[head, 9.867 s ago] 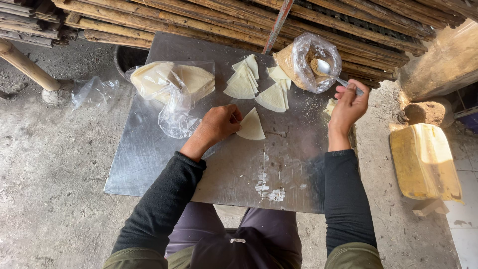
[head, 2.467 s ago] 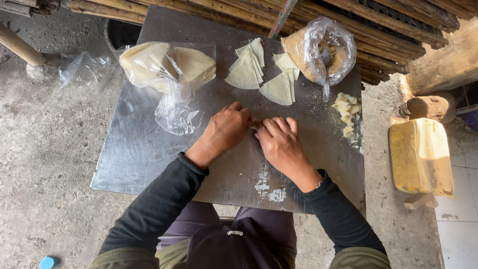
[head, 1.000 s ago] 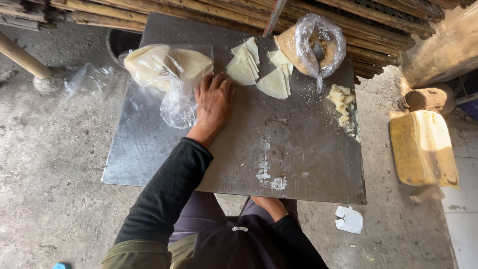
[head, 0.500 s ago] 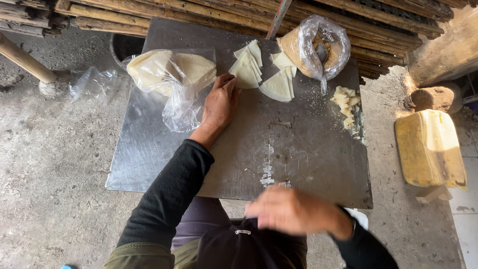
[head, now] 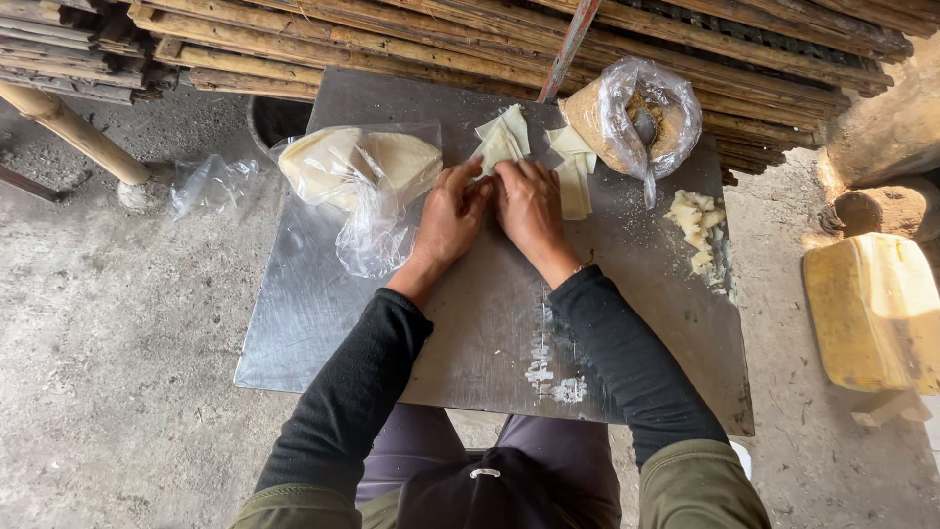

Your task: The person folds triangular wrappers on a metal table, scoops a grainy filling from a plastic bag with a spoon, and places it into each wrapper. The person then folds the wrappers closed and stacks them on the table.

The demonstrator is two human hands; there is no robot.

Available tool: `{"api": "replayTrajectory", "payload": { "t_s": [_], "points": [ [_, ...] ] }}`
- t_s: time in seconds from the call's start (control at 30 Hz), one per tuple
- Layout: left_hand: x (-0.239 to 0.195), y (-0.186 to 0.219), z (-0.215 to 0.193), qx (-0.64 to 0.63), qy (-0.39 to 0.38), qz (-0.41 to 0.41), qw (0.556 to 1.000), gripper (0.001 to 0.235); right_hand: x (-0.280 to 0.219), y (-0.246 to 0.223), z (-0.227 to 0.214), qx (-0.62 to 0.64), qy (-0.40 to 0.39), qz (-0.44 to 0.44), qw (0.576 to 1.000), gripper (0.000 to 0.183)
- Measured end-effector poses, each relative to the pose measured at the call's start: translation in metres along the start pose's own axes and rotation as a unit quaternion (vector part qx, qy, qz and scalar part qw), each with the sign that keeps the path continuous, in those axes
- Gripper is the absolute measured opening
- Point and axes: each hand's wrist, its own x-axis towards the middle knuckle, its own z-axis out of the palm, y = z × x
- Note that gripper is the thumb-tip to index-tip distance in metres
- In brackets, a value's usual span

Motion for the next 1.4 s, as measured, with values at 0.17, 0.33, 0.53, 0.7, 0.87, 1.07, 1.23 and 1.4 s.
{"api": "replayTrajectory", "payload": {
  "t_s": [0.17, 0.33, 0.53, 0.7, 0.87, 1.07, 1.23, 1.4],
  "points": [
    [-0.002, -0.009, 0.0, 0.335, 0.011, 0.1, 0.937, 0.051, 0.017, 0.037, 0.019, 0.169, 0.026, 0.201, 0.964, 0.009],
    [-0.008, -0.013, 0.005, 0.415, -0.043, 0.068, 0.906, 0.051, 0.039, 0.075, 0.022, 0.184, 0.044, 0.239, 0.952, 0.01],
    [-0.008, -0.01, 0.005, 0.42, -0.039, 0.066, 0.904, 0.05, 0.063, 0.099, 0.013, 0.228, 0.056, 0.288, 0.928, 0.007],
    [-0.008, -0.006, 0.004, 0.415, -0.036, 0.071, 0.906, 0.051, 0.074, 0.102, -0.007, 0.214, 0.041, 0.283, 0.934, 0.007],
    [-0.012, 0.012, -0.001, 0.359, -0.001, 0.07, 0.931, 0.039, 0.059, 0.086, -0.047, 0.094, 0.041, 0.115, 0.988, 0.008],
    [-0.018, 0.039, 0.002, 0.085, -0.071, -0.112, 0.987, 0.027, -0.049, 0.001, -0.079, -0.084, -0.025, -0.129, 0.988, 0.017],
    [-0.022, 0.047, -0.002, 0.004, -0.129, -0.182, 0.975, 0.029, -0.078, -0.04, -0.093, -0.087, -0.042, -0.166, 0.981, 0.011],
    [-0.024, 0.051, -0.009, 0.013, -0.185, -0.203, 0.961, 0.03, -0.077, -0.042, -0.098, -0.059, -0.054, -0.165, 0.983, 0.018]
  ]
}}
